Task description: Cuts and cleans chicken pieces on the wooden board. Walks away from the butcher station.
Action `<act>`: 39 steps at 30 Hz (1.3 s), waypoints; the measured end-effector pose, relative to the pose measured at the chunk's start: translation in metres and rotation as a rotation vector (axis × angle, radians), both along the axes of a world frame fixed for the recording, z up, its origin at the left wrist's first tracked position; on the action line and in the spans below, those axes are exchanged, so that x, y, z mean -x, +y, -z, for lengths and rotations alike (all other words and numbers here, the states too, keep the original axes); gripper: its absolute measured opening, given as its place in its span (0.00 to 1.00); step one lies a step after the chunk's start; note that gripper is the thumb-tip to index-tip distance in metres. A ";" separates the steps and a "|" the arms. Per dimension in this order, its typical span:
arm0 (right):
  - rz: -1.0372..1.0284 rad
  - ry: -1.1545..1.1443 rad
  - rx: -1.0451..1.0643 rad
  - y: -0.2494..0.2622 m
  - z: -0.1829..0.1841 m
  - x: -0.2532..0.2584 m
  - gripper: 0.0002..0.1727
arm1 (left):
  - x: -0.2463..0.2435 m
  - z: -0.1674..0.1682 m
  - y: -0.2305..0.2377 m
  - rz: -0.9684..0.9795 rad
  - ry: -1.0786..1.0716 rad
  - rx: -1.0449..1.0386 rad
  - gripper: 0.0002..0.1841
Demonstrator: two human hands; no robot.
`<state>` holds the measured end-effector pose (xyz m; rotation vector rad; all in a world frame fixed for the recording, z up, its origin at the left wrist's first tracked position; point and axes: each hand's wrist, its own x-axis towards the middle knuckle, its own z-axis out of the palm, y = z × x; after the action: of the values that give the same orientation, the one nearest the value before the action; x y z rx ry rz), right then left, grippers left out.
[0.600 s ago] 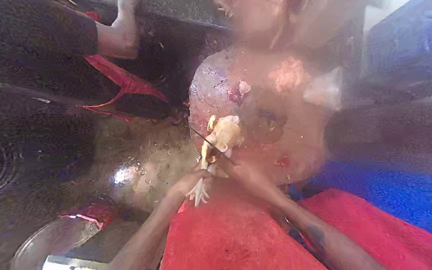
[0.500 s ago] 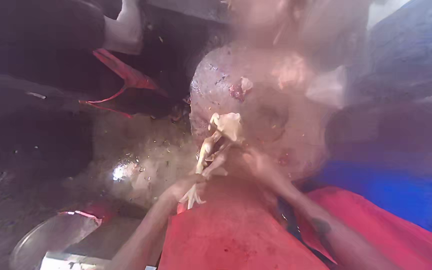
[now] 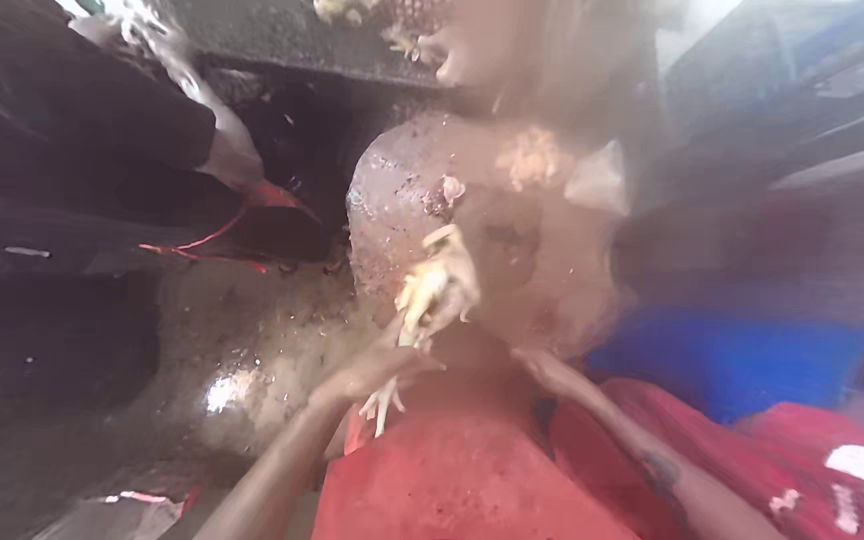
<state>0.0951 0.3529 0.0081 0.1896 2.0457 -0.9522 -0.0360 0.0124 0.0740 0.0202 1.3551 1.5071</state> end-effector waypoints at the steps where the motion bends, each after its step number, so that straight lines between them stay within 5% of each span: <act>1: 0.085 0.023 0.084 -0.003 0.003 -0.011 0.32 | 0.010 -0.013 0.013 0.036 0.067 -0.046 0.37; 5: 0.877 -0.106 0.440 -0.039 0.030 -0.046 0.33 | 0.045 -0.022 0.061 0.183 0.419 0.033 0.29; 9: 1.318 0.043 0.426 -0.057 0.020 -0.011 0.37 | 0.069 0.054 0.105 0.232 0.680 0.395 0.26; 12: 1.228 0.404 0.345 -0.041 -0.015 0.018 0.33 | 0.073 0.108 0.121 0.358 0.713 0.544 0.29; 17: 0.929 1.018 0.567 -0.027 -0.078 0.055 0.40 | 0.054 0.107 0.124 0.447 0.701 0.478 0.29; 19: 0.831 1.112 0.361 -0.028 -0.061 0.066 0.45 | 0.053 0.108 0.123 0.434 0.715 0.469 0.30; 21: 0.711 0.892 0.048 -0.020 -0.016 0.066 0.39 | 0.049 0.115 0.118 0.390 0.687 0.450 0.30; 24: 0.610 0.261 0.010 -0.002 0.009 0.078 0.27 | 0.046 0.116 0.094 0.281 0.503 0.391 0.30; 29: 0.799 0.491 0.391 -0.029 0.000 0.070 0.25 | 0.037 0.108 0.043 0.124 0.160 0.277 0.28; 33: 0.572 0.256 0.088 -0.017 0.027 0.071 0.26 | 0.023 0.065 0.017 -0.009 -0.047 0.128 0.31; 37: 0.584 0.287 0.071 -0.021 0.045 0.060 0.23 | -0.008 -0.001 0.004 -0.339 -0.250 -0.007 0.14; 39: 0.564 0.337 0.074 -0.028 0.038 0.060 0.24 | -0.018 -0.003 0.015 -0.476 -0.290 0.001 0.14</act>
<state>0.0351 0.3248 -0.0297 0.6261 2.3064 -1.4828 -0.0184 0.0275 0.0773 -0.5355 1.1712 1.8165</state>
